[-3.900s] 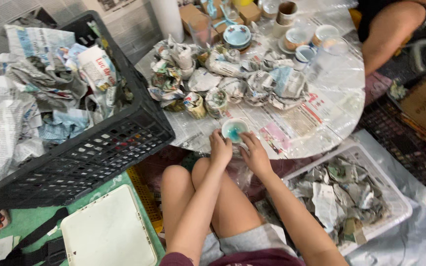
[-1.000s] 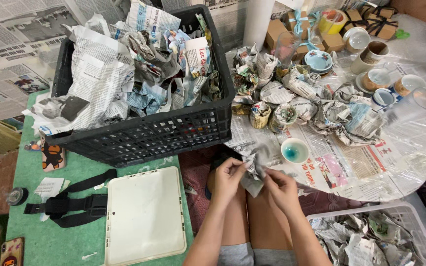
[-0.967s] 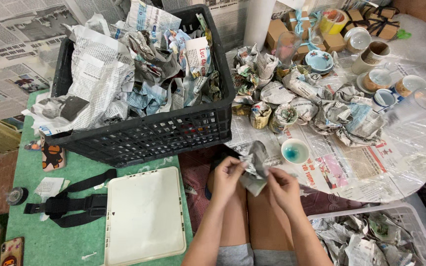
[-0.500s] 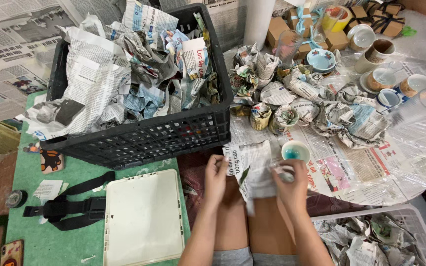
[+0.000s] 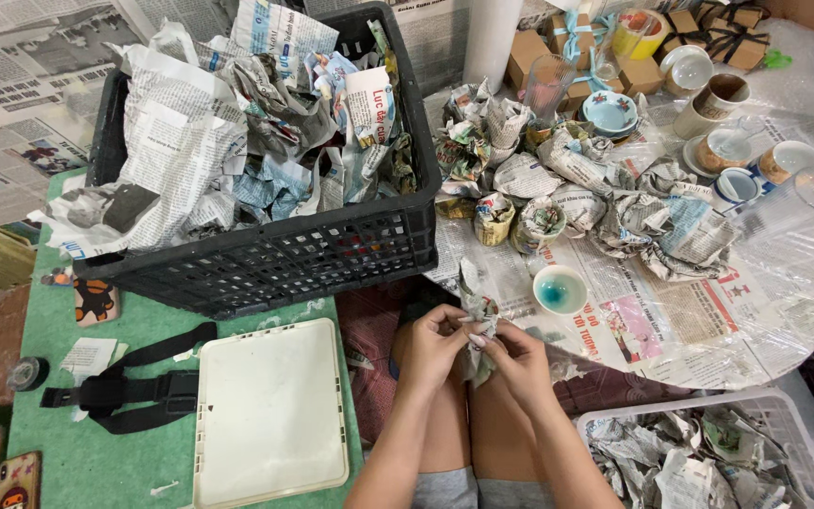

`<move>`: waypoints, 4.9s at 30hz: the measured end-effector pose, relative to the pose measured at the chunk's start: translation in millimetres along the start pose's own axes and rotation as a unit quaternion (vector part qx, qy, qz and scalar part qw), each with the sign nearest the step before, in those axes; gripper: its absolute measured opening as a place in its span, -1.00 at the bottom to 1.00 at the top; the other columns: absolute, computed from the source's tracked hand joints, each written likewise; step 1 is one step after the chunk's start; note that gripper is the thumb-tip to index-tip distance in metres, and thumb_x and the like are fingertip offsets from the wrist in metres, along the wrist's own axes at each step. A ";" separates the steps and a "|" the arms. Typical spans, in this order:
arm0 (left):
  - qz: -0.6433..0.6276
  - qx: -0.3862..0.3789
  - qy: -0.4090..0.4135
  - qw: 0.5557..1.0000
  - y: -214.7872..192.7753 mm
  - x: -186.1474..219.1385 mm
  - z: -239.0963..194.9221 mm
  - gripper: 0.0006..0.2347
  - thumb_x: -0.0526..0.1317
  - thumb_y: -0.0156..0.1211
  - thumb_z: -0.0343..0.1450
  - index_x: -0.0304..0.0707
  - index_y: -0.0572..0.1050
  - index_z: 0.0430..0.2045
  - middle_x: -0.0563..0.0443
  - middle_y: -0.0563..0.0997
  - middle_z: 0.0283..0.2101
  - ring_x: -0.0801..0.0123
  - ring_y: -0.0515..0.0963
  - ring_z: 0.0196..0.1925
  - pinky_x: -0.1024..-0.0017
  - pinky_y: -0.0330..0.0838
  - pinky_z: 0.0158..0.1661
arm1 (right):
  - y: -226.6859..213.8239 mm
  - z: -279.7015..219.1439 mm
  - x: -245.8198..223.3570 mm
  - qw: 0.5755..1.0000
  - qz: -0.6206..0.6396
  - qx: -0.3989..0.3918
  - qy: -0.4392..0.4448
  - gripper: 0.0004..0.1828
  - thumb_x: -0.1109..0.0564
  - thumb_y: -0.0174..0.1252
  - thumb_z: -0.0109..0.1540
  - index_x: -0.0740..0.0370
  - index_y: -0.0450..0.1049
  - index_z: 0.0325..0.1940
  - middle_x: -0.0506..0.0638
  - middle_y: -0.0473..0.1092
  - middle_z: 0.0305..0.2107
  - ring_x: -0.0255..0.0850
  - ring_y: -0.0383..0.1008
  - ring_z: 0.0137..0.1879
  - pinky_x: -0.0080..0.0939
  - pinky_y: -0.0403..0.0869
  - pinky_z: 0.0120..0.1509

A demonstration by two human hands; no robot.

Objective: The person sits on the floor and wraps small ceramic cups and saucers with newspaper. They pick up a piece of newspaper, place a ceramic item on it, fold the paper around the item, and place the wrapped bundle on a nearby table. The process is repeated for multiple items.

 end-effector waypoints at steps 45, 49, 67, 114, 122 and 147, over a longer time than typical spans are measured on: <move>0.397 -0.056 0.241 0.884 42.7 -19.6 -56.2 -0.43 0.06 -0.21 0.62 -0.44 0.02 0.41 -0.44 0.09 0.46 -0.29 0.09 0.53 -0.08 0.00 0.44 | -143.2 41.8 69.9 0.970 -0.176 0.038 0.162 -0.65 0.12 0.10 0.34 0.15 0.34 0.21 0.15 0.53 -0.26 -0.20 0.52 -0.35 -0.22 0.50 -0.32; 0.313 -0.031 0.208 0.926 34.2 -29.1 -51.3 -0.42 0.05 -0.23 0.62 -0.42 -0.06 0.44 -0.44 0.07 0.50 -0.25 0.12 0.55 0.01 0.02 0.45 | -143.4 46.9 79.4 0.967 -0.241 0.042 0.073 -0.61 0.23 0.23 0.22 0.26 0.32 0.09 0.13 0.53 -0.33 -0.23 0.54 -0.33 -0.21 0.51 -0.30; 0.541 -0.043 0.095 0.835 28.5 -4.0 -29.5 -0.25 0.03 0.42 0.26 -0.27 0.19 0.30 -0.28 0.51 0.14 -0.05 0.42 0.20 -0.15 -0.07 0.29 | -119.1 -29.7 23.8 0.980 -0.075 0.172 -0.071 -0.69 0.34 0.24 0.27 0.26 0.25 -0.02 -0.02 0.45 -0.35 -0.38 0.48 -0.29 -0.39 0.42 -0.27; 0.295 0.337 0.297 0.843 -58.9 -64.2 -74.6 -0.70 -0.31 -0.14 0.47 -0.38 0.26 0.09 -0.37 0.25 0.20 -0.14 0.25 0.29 -0.01 0.02 0.34 | 29.2 -122.1 -13.1 0.996 -0.026 0.053 -0.072 -0.72 0.32 0.24 0.26 0.21 0.24 -0.14 -0.07 0.37 -0.27 -0.40 0.34 -0.14 -0.42 0.35 -0.08; 0.396 0.291 0.285 0.823 -39.2 -51.0 -93.2 -0.51 -0.22 0.22 0.33 -0.40 0.25 0.13 -0.30 0.34 0.13 -0.07 0.24 0.24 -0.07 -0.02 0.25 | 18.2 -122.4 -34.4 0.996 0.039 0.051 -0.059 -0.73 0.33 0.22 0.27 0.18 0.23 -0.14 -0.09 0.39 -0.28 -0.44 0.36 -0.17 -0.46 0.34 -0.13; 0.630 -0.005 0.248 0.736 -8.6 -59.4 -82.9 -0.26 0.22 0.17 0.41 -0.47 0.32 0.32 -0.26 0.29 0.41 0.07 0.15 0.49 -0.03 -0.08 0.39 | 8.6 -88.1 -39.3 0.997 0.058 -0.035 0.042 -0.79 0.20 0.16 0.33 0.24 0.35 0.02 -0.03 0.44 -0.08 -0.33 0.39 0.01 -0.27 0.38 0.15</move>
Point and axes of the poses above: each hand's wrist, its own z-axis towards the middle knuckle, its own y-axis out of the palm, x = y × z, the point moved 3 cm from there along z, towards the middle knuckle
